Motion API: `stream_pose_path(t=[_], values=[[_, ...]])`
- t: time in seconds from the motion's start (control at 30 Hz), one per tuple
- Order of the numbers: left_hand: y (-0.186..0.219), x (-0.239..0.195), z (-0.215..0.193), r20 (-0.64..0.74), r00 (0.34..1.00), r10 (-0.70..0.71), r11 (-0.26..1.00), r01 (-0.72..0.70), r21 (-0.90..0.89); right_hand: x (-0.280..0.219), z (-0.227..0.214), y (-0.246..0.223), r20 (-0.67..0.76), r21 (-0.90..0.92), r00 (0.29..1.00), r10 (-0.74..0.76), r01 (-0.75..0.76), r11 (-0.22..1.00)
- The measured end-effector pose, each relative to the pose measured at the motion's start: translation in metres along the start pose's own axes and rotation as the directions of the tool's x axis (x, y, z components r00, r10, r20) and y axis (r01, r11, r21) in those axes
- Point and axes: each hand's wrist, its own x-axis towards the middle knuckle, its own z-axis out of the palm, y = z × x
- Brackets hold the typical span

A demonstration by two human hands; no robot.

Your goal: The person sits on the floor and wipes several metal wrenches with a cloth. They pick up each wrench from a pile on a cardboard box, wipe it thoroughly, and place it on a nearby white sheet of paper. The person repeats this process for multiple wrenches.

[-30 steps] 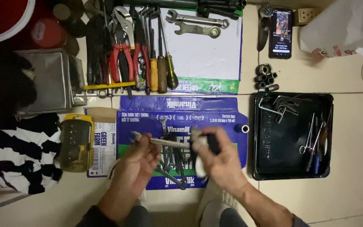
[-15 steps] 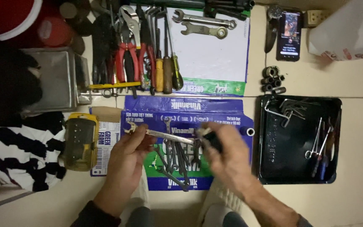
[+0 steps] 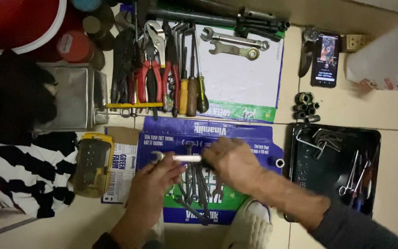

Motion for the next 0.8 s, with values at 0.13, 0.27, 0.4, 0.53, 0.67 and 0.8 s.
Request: stream_pose_path(t=[0.13, 0.27, 0.4, 0.53, 0.67, 0.8], values=[[0.001, 0.002, -0.006, 0.038, 0.999, 0.013, 0.978, -0.021, 0.208, 0.027, -0.017, 0.062, -0.15, 0.046, 0.988, 0.037, -0.031, 0.998], [-0.012, 0.014, -0.017, 0.077, 0.996, -0.034, 0.976, 0.016, 0.219, 0.065, -0.038, 0.12, 0.344, -0.217, 0.724, 0.597, -0.557, 0.801], [-0.032, 0.039, -0.031, 0.033, 0.989, -0.146, 0.965, 0.135, 0.225, 0.076, -0.014, 0.181, 0.301, -0.446, 0.635, 0.711, -0.565, 0.694], [-0.042, 0.051, -0.035, -0.014, 0.987, -0.16, 0.974, 0.16, 0.162, 0.088, 0.006, 0.213, 0.27, -0.453, 0.681, 0.681, -0.534, 0.714], [-0.049, 0.06, -0.037, 0.009, 0.987, -0.161, 0.967, 0.156, 0.204, 0.082, 0.043, 0.25, -0.104, -0.425, 0.857, 0.505, -0.497, 0.757], [-0.052, 0.061, -0.038, 0.059, 0.987, -0.151, 0.967, 0.136, 0.216, 0.077, 0.023, 0.245, -0.118, -0.484, 0.825, 0.553, -0.534, 0.693]])
